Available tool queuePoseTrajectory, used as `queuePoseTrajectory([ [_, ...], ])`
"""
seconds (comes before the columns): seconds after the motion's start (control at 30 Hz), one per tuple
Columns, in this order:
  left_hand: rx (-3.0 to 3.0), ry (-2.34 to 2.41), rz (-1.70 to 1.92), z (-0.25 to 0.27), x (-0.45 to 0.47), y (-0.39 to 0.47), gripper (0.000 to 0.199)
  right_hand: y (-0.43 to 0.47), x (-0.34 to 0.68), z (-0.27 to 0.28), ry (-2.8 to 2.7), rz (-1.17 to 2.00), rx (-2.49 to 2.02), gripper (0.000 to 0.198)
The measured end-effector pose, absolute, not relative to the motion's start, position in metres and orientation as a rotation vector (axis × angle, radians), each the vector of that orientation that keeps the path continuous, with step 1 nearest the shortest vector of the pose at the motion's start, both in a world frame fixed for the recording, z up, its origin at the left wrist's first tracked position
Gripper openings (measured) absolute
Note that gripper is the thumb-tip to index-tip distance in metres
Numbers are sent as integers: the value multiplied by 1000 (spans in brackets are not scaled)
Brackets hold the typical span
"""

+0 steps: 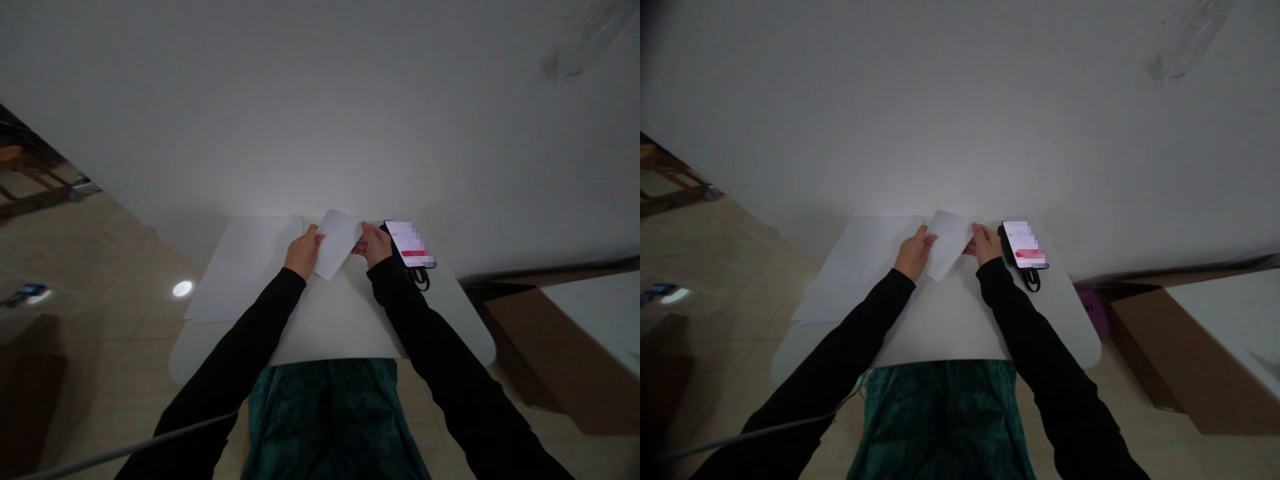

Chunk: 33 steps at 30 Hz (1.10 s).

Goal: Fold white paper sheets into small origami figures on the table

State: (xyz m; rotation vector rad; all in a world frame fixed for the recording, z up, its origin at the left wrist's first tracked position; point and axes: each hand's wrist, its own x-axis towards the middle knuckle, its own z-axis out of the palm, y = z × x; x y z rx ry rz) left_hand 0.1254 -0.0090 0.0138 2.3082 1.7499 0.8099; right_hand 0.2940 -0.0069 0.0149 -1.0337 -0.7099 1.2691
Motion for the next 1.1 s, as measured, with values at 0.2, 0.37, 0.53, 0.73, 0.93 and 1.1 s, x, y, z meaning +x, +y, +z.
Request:
queuePoseTrajectory([
  [0.2, 2220, 1796, 903, 19, 122, -8, 20, -9, 286, 5, -873, 1303, -1041, 21],
  [0.37, 2217, 1827, 921, 18, 122, -9, 24, -5, 288, -4, -836, 1144, -1034, 23],
  [0.53, 2232, 1836, 913, 16, 123, -10, 23, -7, 279, -10, -938, 1230, -1029, 34],
  [0.73, 2200, 1855, 967, 17, 124, -10, 25, -13, 275, -8, -959, 1133, -1050, 42],
  [0.93, 2150, 1913, 1041, 16, 120, -9, 26, -17, 266, -8, -984, 1326, -1034, 41],
  [1.1, 2127, 1891, 1144, 14, 118, -8, 26, -19, 261, -10, -948, 1277, -1054, 39],
])
